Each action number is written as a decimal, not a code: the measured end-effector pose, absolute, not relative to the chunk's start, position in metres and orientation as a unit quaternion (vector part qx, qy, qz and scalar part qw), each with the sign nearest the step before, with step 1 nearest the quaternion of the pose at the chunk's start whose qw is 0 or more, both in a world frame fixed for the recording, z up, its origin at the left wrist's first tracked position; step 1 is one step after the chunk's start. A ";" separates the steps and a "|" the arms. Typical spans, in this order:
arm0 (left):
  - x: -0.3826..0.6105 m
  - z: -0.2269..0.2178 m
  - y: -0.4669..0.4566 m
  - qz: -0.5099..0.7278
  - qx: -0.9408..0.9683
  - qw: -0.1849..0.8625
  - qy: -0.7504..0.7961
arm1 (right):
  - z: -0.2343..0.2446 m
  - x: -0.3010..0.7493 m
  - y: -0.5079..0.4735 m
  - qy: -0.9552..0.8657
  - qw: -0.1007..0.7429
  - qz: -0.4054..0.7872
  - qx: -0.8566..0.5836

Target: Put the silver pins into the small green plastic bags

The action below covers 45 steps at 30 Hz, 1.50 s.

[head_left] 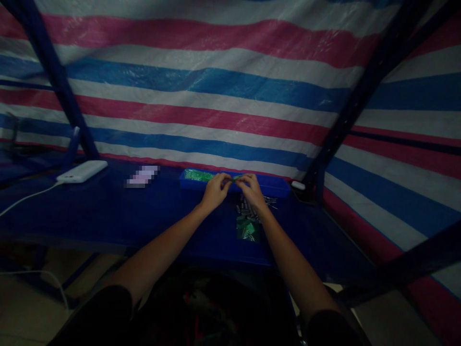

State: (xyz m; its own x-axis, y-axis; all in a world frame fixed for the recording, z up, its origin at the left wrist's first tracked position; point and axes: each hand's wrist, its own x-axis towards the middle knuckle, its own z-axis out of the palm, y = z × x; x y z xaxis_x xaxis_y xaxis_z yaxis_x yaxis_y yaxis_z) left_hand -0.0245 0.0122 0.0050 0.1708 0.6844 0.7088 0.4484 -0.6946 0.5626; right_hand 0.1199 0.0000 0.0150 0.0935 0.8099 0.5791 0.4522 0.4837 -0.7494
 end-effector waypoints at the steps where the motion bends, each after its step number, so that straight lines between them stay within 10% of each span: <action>1: -0.024 0.006 0.010 0.520 0.767 0.096 0.363 | 0.015 0.121 0.002 -0.632 0.570 0.180 -0.493; 9: -0.022 0.006 0.009 0.497 0.776 0.143 0.361 | 0.007 0.119 0.008 -0.649 0.543 0.234 -0.479; 18: -0.031 0.014 0.017 0.441 0.512 0.594 0.437 | 0.005 0.122 0.002 -0.772 0.456 0.011 -0.444; 29: -0.028 0.003 0.019 0.502 0.760 0.149 0.385 | 0.006 0.115 0.005 -0.668 0.536 0.244 -0.456; 34: -0.031 0.004 0.018 0.484 0.783 0.116 0.373 | 0.006 0.113 0.006 -0.616 0.550 0.329 -0.458; 45: -0.025 0.006 0.018 0.476 0.533 0.592 0.372 | -0.001 0.118 0.005 -0.774 0.455 0.011 -0.440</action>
